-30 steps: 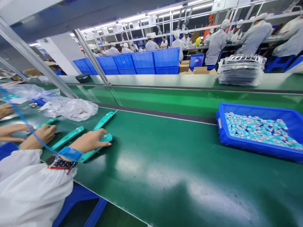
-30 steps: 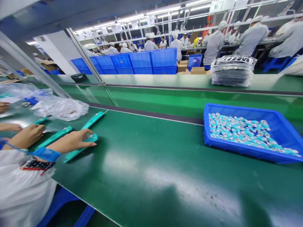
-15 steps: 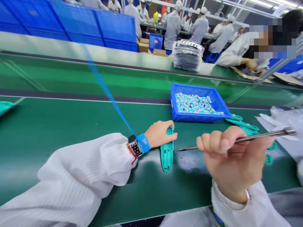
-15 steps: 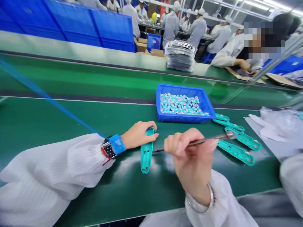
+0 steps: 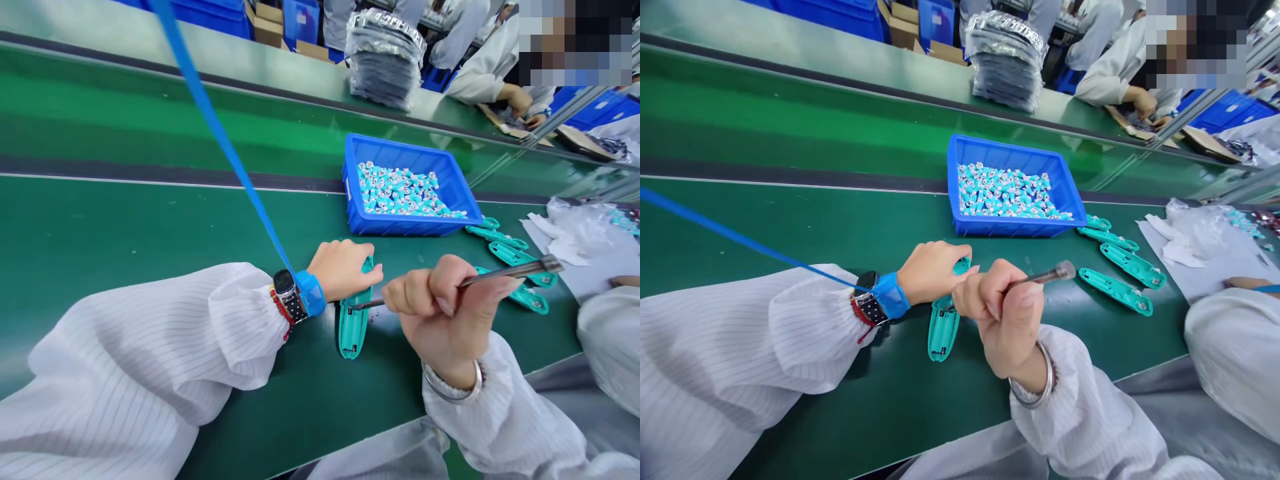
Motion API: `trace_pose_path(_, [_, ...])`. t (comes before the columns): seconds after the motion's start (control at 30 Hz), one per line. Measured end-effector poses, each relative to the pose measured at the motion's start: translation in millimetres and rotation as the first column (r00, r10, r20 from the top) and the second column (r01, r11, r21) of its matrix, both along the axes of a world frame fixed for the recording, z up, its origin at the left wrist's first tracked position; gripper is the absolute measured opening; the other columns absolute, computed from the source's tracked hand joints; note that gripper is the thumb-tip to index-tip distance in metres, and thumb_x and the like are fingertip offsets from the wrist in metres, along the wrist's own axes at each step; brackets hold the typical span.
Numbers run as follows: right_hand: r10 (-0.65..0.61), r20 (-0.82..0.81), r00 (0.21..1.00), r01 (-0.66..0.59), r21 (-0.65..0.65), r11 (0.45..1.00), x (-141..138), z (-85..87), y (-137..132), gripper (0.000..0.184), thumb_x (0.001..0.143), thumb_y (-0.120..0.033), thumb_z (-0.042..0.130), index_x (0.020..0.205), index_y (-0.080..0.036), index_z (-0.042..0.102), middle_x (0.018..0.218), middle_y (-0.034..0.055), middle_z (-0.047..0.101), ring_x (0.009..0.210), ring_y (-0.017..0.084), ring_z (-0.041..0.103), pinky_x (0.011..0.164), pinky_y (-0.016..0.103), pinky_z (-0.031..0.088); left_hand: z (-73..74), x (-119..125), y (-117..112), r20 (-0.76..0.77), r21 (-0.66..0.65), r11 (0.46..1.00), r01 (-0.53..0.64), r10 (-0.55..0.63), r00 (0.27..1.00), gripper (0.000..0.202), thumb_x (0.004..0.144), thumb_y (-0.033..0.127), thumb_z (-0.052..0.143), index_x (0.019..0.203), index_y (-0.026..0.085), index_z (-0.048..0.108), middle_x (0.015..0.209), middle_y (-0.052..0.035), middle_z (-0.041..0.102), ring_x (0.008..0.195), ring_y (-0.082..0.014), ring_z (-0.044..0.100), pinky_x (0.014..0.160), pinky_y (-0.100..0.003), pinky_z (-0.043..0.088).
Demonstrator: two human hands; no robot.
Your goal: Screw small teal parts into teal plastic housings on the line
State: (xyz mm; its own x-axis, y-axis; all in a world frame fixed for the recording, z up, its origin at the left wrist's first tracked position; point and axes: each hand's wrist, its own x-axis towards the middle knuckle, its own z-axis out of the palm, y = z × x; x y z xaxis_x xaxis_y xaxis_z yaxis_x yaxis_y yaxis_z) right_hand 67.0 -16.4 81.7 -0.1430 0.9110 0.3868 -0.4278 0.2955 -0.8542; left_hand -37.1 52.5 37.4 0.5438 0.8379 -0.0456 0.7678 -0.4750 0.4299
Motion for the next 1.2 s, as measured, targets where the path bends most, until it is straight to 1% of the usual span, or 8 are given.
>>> trace_pose_path(0.2, [0.01,0.06,0.998,-0.009,-0.014,1.0,-6.5,0.9,-0.5,0.045,0.089,-0.05,0.04,0.057,-0.02,0.028,0.047,-0.0077,0.015,0.038,0.006,0.014,0.041,0.023,0.016,6.3,0.5,-4.4,0.007,-0.005,1.0,0.016,-0.016,1.0,0.035,0.084,0.038,0.035,0.078,0.016,0.061,0.072,-0.0084,0.063,0.069,-0.023,0.06,0.056,-0.03,0.033])
trace_pose_path(0.37, [0.01,0.164,0.986,-0.013,0.021,1.0,-12.4,-3.1,2.9,0.042,0.089,-0.047,0.042,0.057,-0.021,0.032,0.048,-0.0073,0.017,0.037,0.006,0.014,0.04,0.022,0.016,12.7,0.0,-6.0,-0.006,0.0,0.996,0.091,-0.091,0.996,0.029,0.082,0.033,0.04,0.076,0.014,0.061,0.068,-0.0086,0.062,0.066,-0.0217,0.059,0.053,-0.03,0.031])
trace_pose_path(0.47, [-0.007,0.178,0.984,0.0,0.042,0.999,-14.2,-9.5,2.3,0.039,0.09,-0.044,0.039,0.059,-0.021,0.034,0.048,-0.0071,0.017,0.038,0.006,0.013,0.04,0.022,0.016,12.3,2.3,-3.8,-0.03,-0.062,0.992,0.113,-0.115,0.993,0.03,0.082,0.034,0.04,0.073,0.014,0.061,0.067,-0.0083,0.062,0.067,-0.023,0.06,0.055,-0.031,0.033])
trace_pose_path(0.57, [0.007,0.2,0.98,-0.022,0.069,0.997,-14.2,-12.3,-3.0,0.036,0.091,-0.041,0.04,0.061,-0.021,0.037,0.048,-0.0064,0.02,0.039,0.007,0.016,0.041,0.023,0.017,8.7,4.7,-2.8,-0.043,-0.036,0.996,0.076,-0.078,0.996,0.033,0.081,0.031,0.035,0.072,0.014,0.062,0.07,-0.0099,0.063,0.07,-0.0264,0.061,0.056,-0.033,0.035])
trace_pose_path(0.67, [-0.039,0.107,0.993,0.031,0.079,0.996,-9.5,-6.3,-7.8,0.041,0.09,-0.043,0.042,0.057,-0.02,0.032,0.047,-0.0065,0.018,0.037,0.007,0.017,0.04,0.023,0.016,4.6,5.4,-4.1,-0.032,0.037,0.998,0.044,-0.043,0.999,0.035,0.08,0.033,0.034,0.076,0.014,0.063,0.074,-0.01,0.064,0.073,-0.026,0.061,0.059,-0.033,0.037])
trace_pose_path(0.77, [-0.117,-0.009,0.993,0.117,0.031,0.993,-1.0,3.3,-8.3,0.044,0.09,-0.043,0.04,0.056,-0.02,0.026,0.048,-0.0069,0.012,0.037,0.006,0.013,0.039,0.022,0.015,2.4,4.8,-5.8,-0.044,0.059,0.998,0.034,-0.032,0.999,0.037,0.081,0.035,0.033,0.078,0.015,0.064,0.075,-0.0088,0.065,0.075,-0.024,0.062,0.061,-0.032,0.038])
trace_pose_path(0.87, [-0.132,0.015,0.991,0.131,0.015,0.991,4.1,6.7,-5.9,0.044,0.091,-0.043,0.04,0.055,-0.02,0.026,0.048,-0.0069,0.011,0.037,0.006,0.011,0.038,0.022,0.014,2.0,4.2,-6.2,-0.045,0.063,0.997,0.035,-0.032,0.998,0.038,0.081,0.035,0.032,0.079,0.015,0.064,0.075,-0.0087,0.065,0.075,-0.0237,0.061,0.062,-0.032,0.038])
trace_pose_path(1.2, [-0.075,0.065,0.995,0.074,0.007,0.997,0.6,-1.3,-1.3,0.044,0.089,-0.045,0.043,0.056,-0.02,0.027,0.047,-0.0073,0.011,0.037,0.005,0.009,0.037,0.021,0.014,1.9,4.0,-5.2,-0.036,0.04,0.999,0.026,-0.024,0.999,0.037,0.081,0.036,0.032,0.079,0.016,0.064,0.077,-0.0087,0.064,0.074,-0.0251,0.061,0.06,-0.032,0.038])
